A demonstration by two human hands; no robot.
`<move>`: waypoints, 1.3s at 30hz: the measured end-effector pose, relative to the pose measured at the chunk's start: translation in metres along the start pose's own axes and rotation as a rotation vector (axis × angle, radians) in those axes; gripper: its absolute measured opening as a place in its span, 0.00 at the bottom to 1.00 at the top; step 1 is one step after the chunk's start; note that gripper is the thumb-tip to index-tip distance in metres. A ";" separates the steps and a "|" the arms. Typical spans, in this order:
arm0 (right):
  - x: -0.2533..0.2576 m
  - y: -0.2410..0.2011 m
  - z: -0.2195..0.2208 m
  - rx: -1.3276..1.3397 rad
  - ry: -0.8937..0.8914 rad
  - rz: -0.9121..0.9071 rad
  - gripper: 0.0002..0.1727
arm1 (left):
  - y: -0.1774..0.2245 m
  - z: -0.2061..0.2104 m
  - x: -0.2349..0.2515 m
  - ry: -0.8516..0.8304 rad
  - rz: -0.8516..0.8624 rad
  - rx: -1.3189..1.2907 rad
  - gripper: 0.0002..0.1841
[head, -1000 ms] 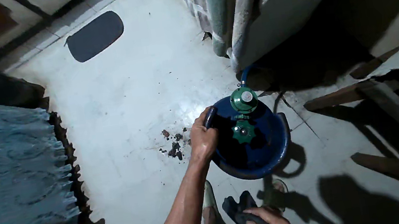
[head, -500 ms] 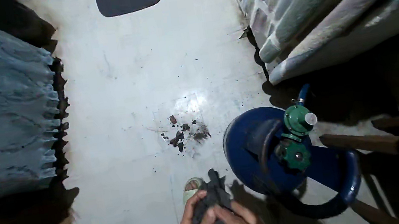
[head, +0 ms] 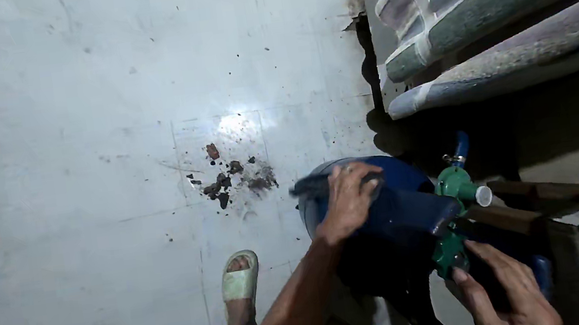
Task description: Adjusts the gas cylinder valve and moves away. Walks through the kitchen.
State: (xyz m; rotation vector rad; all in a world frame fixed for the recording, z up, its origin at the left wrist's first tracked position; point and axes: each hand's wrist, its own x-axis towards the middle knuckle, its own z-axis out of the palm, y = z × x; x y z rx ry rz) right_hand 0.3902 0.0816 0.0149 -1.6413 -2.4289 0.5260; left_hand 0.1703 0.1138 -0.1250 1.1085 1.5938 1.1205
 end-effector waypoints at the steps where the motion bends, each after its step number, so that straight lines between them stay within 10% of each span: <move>1: -0.001 -0.001 0.000 0.001 -0.002 0.009 0.26 | 0.007 0.002 0.013 -0.030 0.028 0.007 0.12; 12: -0.006 0.008 -0.001 0.042 -0.036 -0.018 0.26 | -0.030 -0.007 -0.064 0.222 -0.007 -0.076 0.12; 18: -0.002 0.003 -0.005 -0.003 -0.055 0.004 0.28 | -0.002 -0.023 0.020 -0.216 0.055 -0.031 0.11; 21: -0.001 -0.002 -0.005 0.011 -0.062 0.044 0.28 | -0.002 -0.018 0.002 -0.104 0.011 -0.145 0.11; 24: -0.002 -0.003 -0.004 0.003 -0.035 0.045 0.28 | 0.030 -0.017 -0.044 -0.009 -0.125 -0.497 0.13; 28: -0.007 0.002 -0.004 0.005 -0.001 0.028 0.32 | 0.092 -0.013 -0.068 0.110 0.176 -0.764 0.11; 39: -0.003 -0.009 -0.001 0.007 -0.023 0.091 0.27 | 0.001 0.019 -0.013 0.279 -0.052 -0.035 0.08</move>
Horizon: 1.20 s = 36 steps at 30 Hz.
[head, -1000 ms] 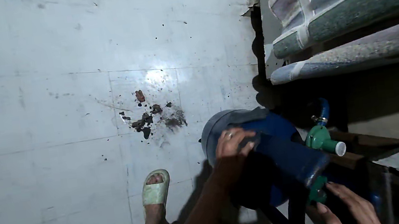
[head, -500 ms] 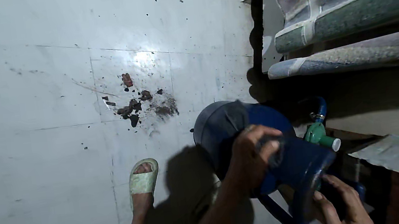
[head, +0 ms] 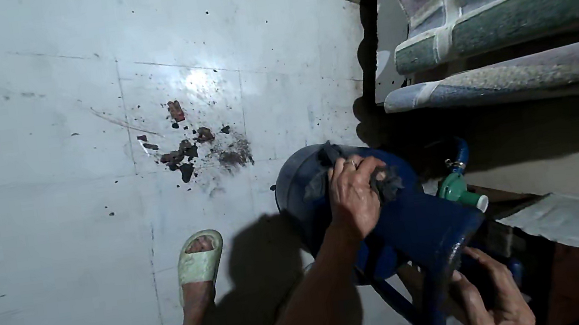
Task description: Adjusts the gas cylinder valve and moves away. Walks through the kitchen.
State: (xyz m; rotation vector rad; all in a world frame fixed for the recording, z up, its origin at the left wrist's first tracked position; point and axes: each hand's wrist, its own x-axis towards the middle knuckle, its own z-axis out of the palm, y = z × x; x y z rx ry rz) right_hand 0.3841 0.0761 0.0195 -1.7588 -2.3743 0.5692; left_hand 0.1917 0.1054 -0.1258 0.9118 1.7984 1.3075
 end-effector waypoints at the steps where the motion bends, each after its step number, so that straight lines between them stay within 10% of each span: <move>1: 0.000 0.000 0.000 0.003 -0.004 0.002 0.27 | 0.011 -0.004 -0.010 0.009 -0.062 -0.093 0.09; 6: 0.001 0.001 0.003 0.059 0.003 0.006 0.28 | 0.053 -0.028 -0.041 -0.076 -0.159 -0.591 0.09; 11: 0.001 -0.002 0.000 0.051 -0.018 0.045 0.30 | -0.001 -0.007 0.011 -0.139 0.137 -0.042 0.10; 19: 0.006 0.004 -0.005 0.100 -0.048 -0.066 0.25 | -0.020 0.003 -0.088 0.392 -0.229 0.083 0.18; 28: 0.011 0.021 0.000 0.131 0.043 -0.234 0.20 | 0.027 0.115 -0.182 0.852 -0.569 -0.140 0.21; 31: 0.012 0.022 0.001 0.119 0.042 -0.225 0.19 | 0.025 0.123 -0.210 0.628 -0.533 -0.109 0.25; 34: 0.012 0.022 0.000 0.098 0.040 -0.217 0.19 | 0.020 0.129 -0.248 -0.059 -0.755 -0.084 0.23; 36: 0.015 0.022 0.000 0.081 0.051 -0.218 0.19 | 0.009 0.133 -0.264 -0.071 -0.915 -0.256 0.21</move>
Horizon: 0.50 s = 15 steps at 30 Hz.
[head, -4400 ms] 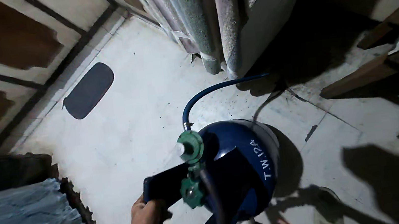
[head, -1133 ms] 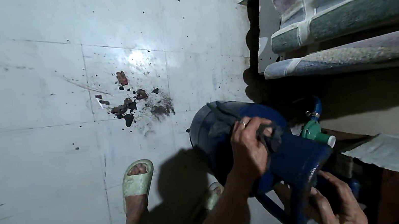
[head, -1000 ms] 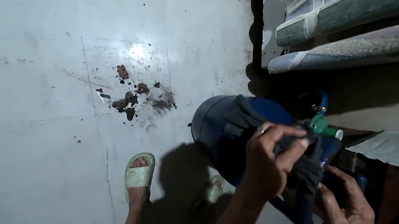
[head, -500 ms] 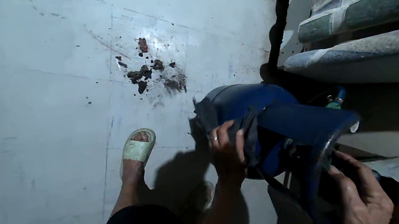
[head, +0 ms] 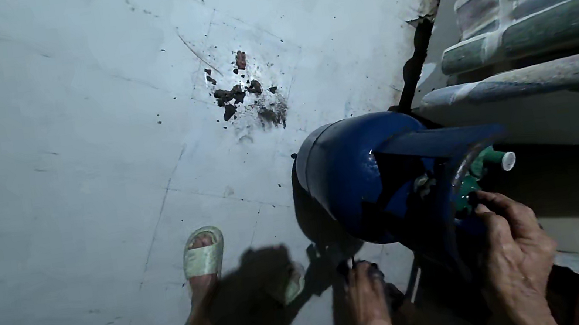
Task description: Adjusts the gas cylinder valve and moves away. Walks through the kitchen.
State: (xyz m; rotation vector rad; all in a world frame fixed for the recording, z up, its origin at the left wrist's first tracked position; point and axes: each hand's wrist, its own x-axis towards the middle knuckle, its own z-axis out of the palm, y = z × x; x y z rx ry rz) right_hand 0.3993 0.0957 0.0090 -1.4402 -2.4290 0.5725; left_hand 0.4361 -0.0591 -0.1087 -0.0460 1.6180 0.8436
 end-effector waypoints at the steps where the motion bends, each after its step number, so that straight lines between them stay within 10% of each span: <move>1: 0.001 0.000 -0.001 -0.011 -0.004 0.008 0.19 | -0.003 -0.004 -0.003 0.052 -0.051 -0.147 0.21; 9: -0.001 -0.002 -0.002 -0.009 -0.007 0.042 0.21 | 0.121 -0.053 -0.048 0.387 0.342 -0.878 0.19; 15: -0.002 -0.001 0.001 0.161 0.065 -0.051 0.21 | 0.135 -0.029 -0.017 0.680 0.543 -0.824 0.17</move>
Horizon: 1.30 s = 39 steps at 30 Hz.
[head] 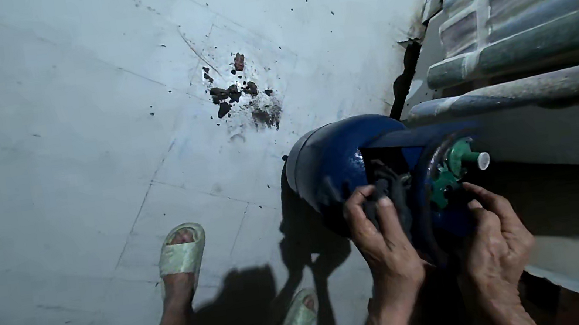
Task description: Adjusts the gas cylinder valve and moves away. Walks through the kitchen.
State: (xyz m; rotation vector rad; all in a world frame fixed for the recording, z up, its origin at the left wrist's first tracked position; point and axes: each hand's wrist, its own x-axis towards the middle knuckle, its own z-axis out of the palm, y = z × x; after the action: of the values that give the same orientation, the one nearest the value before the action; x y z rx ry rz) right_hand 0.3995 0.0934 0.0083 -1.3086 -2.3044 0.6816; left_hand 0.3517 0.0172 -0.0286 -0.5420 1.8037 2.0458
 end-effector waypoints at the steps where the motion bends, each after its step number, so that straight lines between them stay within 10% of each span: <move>1: -0.001 0.001 -0.001 0.062 0.008 -0.011 0.21 | -0.016 0.001 0.010 0.027 -0.005 0.076 0.18; 5: -0.001 0.003 -0.002 0.281 0.002 -0.049 0.21 | -0.067 0.003 0.039 0.185 0.076 0.292 0.17; 12: 0.000 0.009 -0.006 0.414 -0.075 -0.122 0.21 | -0.056 0.011 -0.053 0.255 -0.083 -0.127 0.21; 18: 0.001 0.011 -0.005 0.343 -0.114 -0.167 0.20 | -0.076 -0.019 0.035 -0.009 0.202 0.456 0.15; 22: 0.000 0.012 -0.005 0.311 -0.125 -0.213 0.17 | -0.098 -0.017 0.045 0.116 0.437 0.483 0.11; 29: 0.000 0.009 -0.004 0.241 -0.132 -0.211 0.17 | -0.151 -0.044 -0.020 0.012 0.358 0.372 0.13; 33: 0.001 0.009 -0.005 0.164 -0.159 -0.232 0.18 | -0.158 -0.090 -0.048 -0.250 0.008 0.525 0.15; 39: 0.000 0.010 -0.003 0.150 -0.140 -0.225 0.18 | -0.103 -0.079 0.005 0.008 0.086 0.005 0.16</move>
State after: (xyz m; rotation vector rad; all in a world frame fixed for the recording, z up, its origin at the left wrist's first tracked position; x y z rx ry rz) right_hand 0.4076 0.0985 0.0050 -0.9443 -2.4097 0.8720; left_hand 0.4033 -0.0489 -0.1278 -0.4798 1.8664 2.0979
